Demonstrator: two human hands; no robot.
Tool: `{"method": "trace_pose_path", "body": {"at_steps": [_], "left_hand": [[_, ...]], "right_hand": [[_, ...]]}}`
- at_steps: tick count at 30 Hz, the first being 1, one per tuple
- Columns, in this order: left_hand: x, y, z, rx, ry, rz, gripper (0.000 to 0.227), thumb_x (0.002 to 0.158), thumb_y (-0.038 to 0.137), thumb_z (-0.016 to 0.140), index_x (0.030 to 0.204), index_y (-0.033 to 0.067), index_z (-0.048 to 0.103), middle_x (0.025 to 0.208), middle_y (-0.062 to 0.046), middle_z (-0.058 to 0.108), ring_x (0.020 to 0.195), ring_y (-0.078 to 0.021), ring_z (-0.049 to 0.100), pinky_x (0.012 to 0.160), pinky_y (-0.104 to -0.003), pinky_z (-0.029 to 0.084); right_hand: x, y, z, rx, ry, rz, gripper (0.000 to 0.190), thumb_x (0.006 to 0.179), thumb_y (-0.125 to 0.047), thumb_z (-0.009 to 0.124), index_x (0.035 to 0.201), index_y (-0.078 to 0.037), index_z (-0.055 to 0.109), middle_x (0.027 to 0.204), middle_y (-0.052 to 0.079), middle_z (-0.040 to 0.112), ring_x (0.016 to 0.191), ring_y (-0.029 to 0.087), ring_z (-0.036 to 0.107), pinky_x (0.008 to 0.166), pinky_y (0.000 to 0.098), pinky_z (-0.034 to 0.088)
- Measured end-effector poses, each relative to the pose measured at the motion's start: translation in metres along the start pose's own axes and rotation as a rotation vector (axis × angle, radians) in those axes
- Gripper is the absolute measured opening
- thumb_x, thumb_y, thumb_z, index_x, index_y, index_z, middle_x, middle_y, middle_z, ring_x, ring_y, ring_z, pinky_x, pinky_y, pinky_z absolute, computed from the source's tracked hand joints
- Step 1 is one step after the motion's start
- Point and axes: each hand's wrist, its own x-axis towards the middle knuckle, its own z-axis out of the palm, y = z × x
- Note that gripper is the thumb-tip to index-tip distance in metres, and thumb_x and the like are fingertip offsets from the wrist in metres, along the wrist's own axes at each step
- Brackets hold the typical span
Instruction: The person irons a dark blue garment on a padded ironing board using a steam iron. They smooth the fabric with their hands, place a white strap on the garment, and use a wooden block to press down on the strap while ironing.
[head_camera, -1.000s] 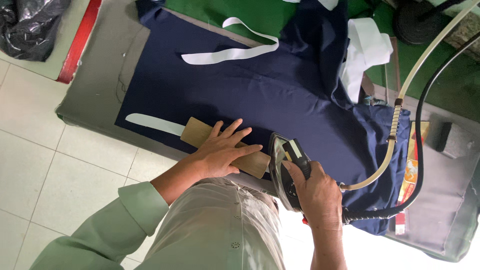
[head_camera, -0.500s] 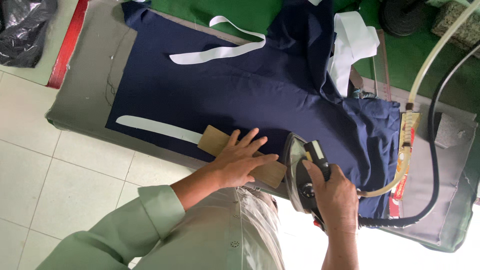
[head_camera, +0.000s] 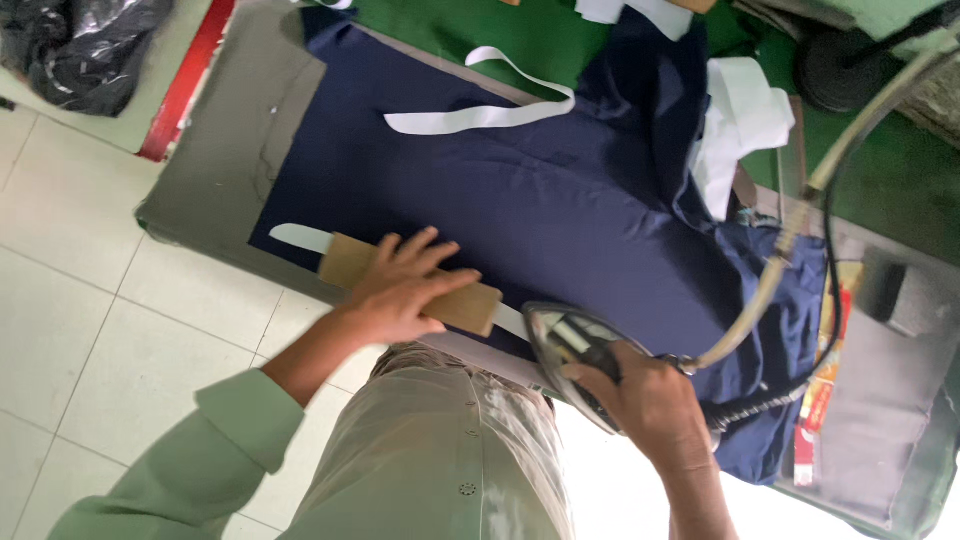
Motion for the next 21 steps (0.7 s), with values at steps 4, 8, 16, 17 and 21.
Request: {"method": "trace_pose_path", "body": {"at_steps": [4, 8, 16, 17, 21], "left_hand": [[-0.013, -0.040, -0.011, 0.007, -0.013, -0.125, 0.095, 0.070, 0.057, 0.084, 0.153, 0.0433, 0.041, 0.164, -0.006, 0.037, 0.151, -0.0345, 0.026, 0.108, -0.062, 0.029], [-0.016, -0.074, -0.016, 0.010, 0.060, -0.165, 0.096, 0.072, 0.059, 0.082, 0.156, 0.0416, 0.038, 0.161, -0.009, 0.040, 0.150, -0.0376, 0.028, 0.105, -0.063, 0.031], [-0.007, -0.087, -0.044, -0.141, 0.059, -0.383, 0.093, 0.079, 0.040, 0.086, 0.159, 0.0441, 0.038, 0.160, -0.014, 0.042, 0.158, -0.0430, 0.013, 0.115, -0.072, 0.016], [-0.008, -0.080, -0.042, -0.077, 0.252, -0.362, 0.084, 0.080, 0.030, 0.086, 0.154, 0.0325, 0.048, 0.154, -0.021, 0.046, 0.153, -0.0466, 0.023, 0.110, -0.069, 0.023], [-0.009, -0.035, -0.016, -0.281, 0.497, -0.221, 0.037, 0.090, 0.002, 0.069, 0.126, 0.0102, 0.069, 0.128, -0.023, 0.061, 0.130, -0.0433, 0.054, 0.099, -0.053, 0.042]], "right_hand": [[0.013, -0.023, 0.006, -0.014, 0.034, -0.164, 0.062, 0.083, -0.076, 0.060, 0.092, -0.014, 0.060, 0.070, 0.012, 0.073, 0.074, 0.041, 0.071, 0.062, 0.0547, 0.056], [0.032, -0.041, 0.005, -0.097, 0.093, -0.291, 0.064, 0.086, -0.076, 0.056, 0.092, -0.013, 0.063, 0.065, 0.012, 0.069, 0.065, 0.038, 0.071, 0.054, 0.0529, 0.057], [0.055, -0.087, -0.029, -0.093, -0.199, -0.171, 0.059, 0.090, -0.073, 0.057, 0.103, -0.017, 0.069, 0.077, 0.008, 0.077, 0.078, 0.025, 0.079, 0.071, 0.0389, 0.060], [0.056, -0.090, -0.030, -0.105, -0.191, -0.216, 0.060, 0.090, -0.073, 0.057, 0.103, -0.016, 0.069, 0.079, 0.009, 0.077, 0.080, 0.026, 0.079, 0.073, 0.0410, 0.061], [0.064, -0.092, -0.023, -0.090, -0.132, -0.274, 0.060, 0.090, -0.072, 0.058, 0.101, -0.013, 0.067, 0.080, 0.012, 0.077, 0.081, 0.030, 0.078, 0.074, 0.0459, 0.061]]}}
